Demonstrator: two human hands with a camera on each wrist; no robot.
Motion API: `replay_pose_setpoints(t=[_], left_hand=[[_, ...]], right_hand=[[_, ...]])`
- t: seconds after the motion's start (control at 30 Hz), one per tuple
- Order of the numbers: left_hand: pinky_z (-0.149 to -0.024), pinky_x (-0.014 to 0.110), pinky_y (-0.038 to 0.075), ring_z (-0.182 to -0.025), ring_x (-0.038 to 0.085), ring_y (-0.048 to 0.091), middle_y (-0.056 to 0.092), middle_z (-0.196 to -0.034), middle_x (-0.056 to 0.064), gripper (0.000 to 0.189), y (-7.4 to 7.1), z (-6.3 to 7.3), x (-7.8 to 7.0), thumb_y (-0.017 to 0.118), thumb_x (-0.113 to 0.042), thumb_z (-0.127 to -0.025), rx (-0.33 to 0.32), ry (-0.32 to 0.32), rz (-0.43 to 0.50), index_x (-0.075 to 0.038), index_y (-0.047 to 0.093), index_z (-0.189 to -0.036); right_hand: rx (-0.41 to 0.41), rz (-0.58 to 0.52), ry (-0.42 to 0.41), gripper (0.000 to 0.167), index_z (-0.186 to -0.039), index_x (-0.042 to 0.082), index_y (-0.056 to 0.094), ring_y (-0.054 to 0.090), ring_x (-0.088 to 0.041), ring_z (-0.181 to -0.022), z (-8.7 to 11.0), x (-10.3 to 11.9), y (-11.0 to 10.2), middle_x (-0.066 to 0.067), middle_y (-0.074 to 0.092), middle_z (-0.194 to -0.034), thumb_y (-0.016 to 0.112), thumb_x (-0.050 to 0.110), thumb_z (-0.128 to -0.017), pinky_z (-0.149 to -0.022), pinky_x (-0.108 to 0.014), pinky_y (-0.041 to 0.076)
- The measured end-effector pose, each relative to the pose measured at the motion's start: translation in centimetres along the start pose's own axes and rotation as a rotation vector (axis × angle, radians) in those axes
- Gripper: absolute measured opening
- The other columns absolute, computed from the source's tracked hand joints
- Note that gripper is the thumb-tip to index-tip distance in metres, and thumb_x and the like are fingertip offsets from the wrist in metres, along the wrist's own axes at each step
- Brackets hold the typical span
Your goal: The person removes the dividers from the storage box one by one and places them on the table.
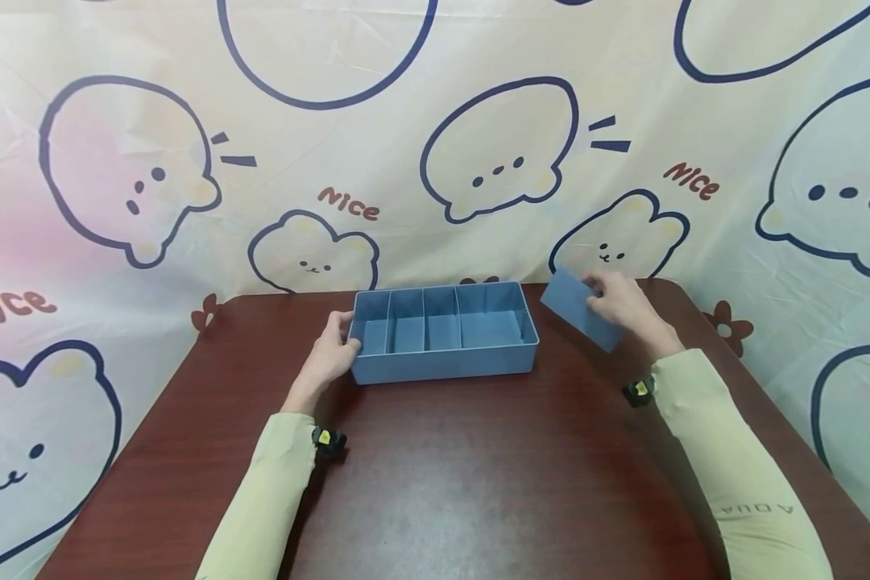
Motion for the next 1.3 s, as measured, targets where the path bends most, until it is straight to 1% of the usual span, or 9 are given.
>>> replay_pose_setpoints(t=[0.13, 0.37, 0.57, 0.8, 1.03, 1.2, 1.3], left_hand=[[-0.109, 0.058, 0.038, -0.132, 0.034, 0.045, 0.037, -0.153, 0.017, 0.056, 0.0, 0.1, 0.1, 0.045, -0.013, -0.098, 0.000, -0.007, 0.005, -0.018, 0.024, -0.150], [-0.108, 0.059, 0.039, -0.130, 0.035, 0.046, 0.038, -0.153, 0.017, 0.056, -0.1, 0.2, 0.3, 0.045, -0.014, -0.098, 0.002, -0.017, 0.009, -0.019, 0.024, -0.150], [-0.108, 0.059, 0.038, -0.130, 0.035, 0.046, 0.037, -0.154, 0.017, 0.056, -0.6, 0.4, 0.7, 0.045, -0.013, -0.098, -0.014, -0.033, 0.007, -0.018, 0.024, -0.150], [-0.109, 0.060, 0.037, -0.133, 0.035, 0.045, 0.036, -0.155, 0.016, 0.056, -0.1, 0.0, 0.2, 0.045, -0.014, -0.098, 0.003, 0.000, 0.000, -0.018, 0.025, -0.150], [-0.110, 0.060, 0.036, -0.133, 0.035, 0.045, 0.036, -0.155, 0.016, 0.056, -0.2, -0.2, -0.1, 0.046, -0.013, -0.098, 0.005, 0.001, 0.003, -0.017, 0.025, -0.149], [-0.110, 0.060, 0.037, -0.132, 0.035, 0.045, 0.036, -0.155, 0.016, 0.056, -0.1, -0.2, -0.1, 0.046, -0.013, -0.097, 0.002, 0.006, -0.001, -0.017, 0.025, -0.149], [-0.109, 0.060, 0.037, -0.131, 0.036, 0.045, 0.036, -0.154, 0.017, 0.055, -0.1, -0.1, -0.1, 0.046, -0.013, -0.098, 0.002, 0.005, -0.003, -0.017, 0.025, -0.149]], right_hand=[[0.030, 0.025, 0.006, 0.045, -0.137, -0.006, 0.047, 0.051, -0.050, -0.121, 0.1, -0.3, 0.5, -0.033, 0.050, -0.136, 0.052, 0.006, -0.093, -0.087, -0.058, 0.050], [0.077, 0.064, 0.052, 0.041, -0.133, -0.006, 0.050, 0.053, -0.050, -0.116, 0.2, -1.5, 1.5, -0.034, 0.053, -0.131, 0.049, 0.007, -0.093, -0.082, -0.056, 0.050], [0.103, 0.079, 0.046, 0.041, -0.131, -0.005, 0.052, 0.056, -0.045, -0.110, -0.2, -1.7, 2.4, -0.033, 0.056, -0.128, 0.048, 0.006, -0.091, -0.080, -0.052, 0.050], [0.096, 0.090, 0.069, 0.040, -0.129, -0.007, 0.052, 0.054, -0.050, -0.113, 0.2, -2.6, 2.4, -0.035, 0.056, -0.126, 0.053, 0.012, -0.094, -0.086, -0.059, 0.048], [0.107, 0.098, 0.056, 0.040, -0.130, -0.006, 0.052, 0.055, -0.050, -0.112, 0.1, -3.3, 2.9, -0.034, 0.055, -0.126, 0.056, 0.014, -0.095, -0.083, -0.057, 0.050], [0.120, 0.122, 0.055, 0.039, -0.128, -0.007, 0.054, 0.059, -0.047, -0.105, -0.2, -3.5, 3.1, -0.035, 0.056, -0.126, 0.057, 0.012, -0.093, -0.080, -0.055, 0.051], [0.117, 0.145, 0.054, 0.038, -0.127, -0.006, 0.055, 0.058, -0.047, -0.104, -0.3, -4.0, 3.3, -0.035, 0.056, -0.126, 0.058, 0.011, -0.093, -0.080, -0.056, 0.050]])
Point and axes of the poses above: each hand's wrist, its own z-axis away from the middle knuckle, its own y-axis out of the palm, x = y × z, the point moved 8 cm from there along -z, towards the middle knuckle
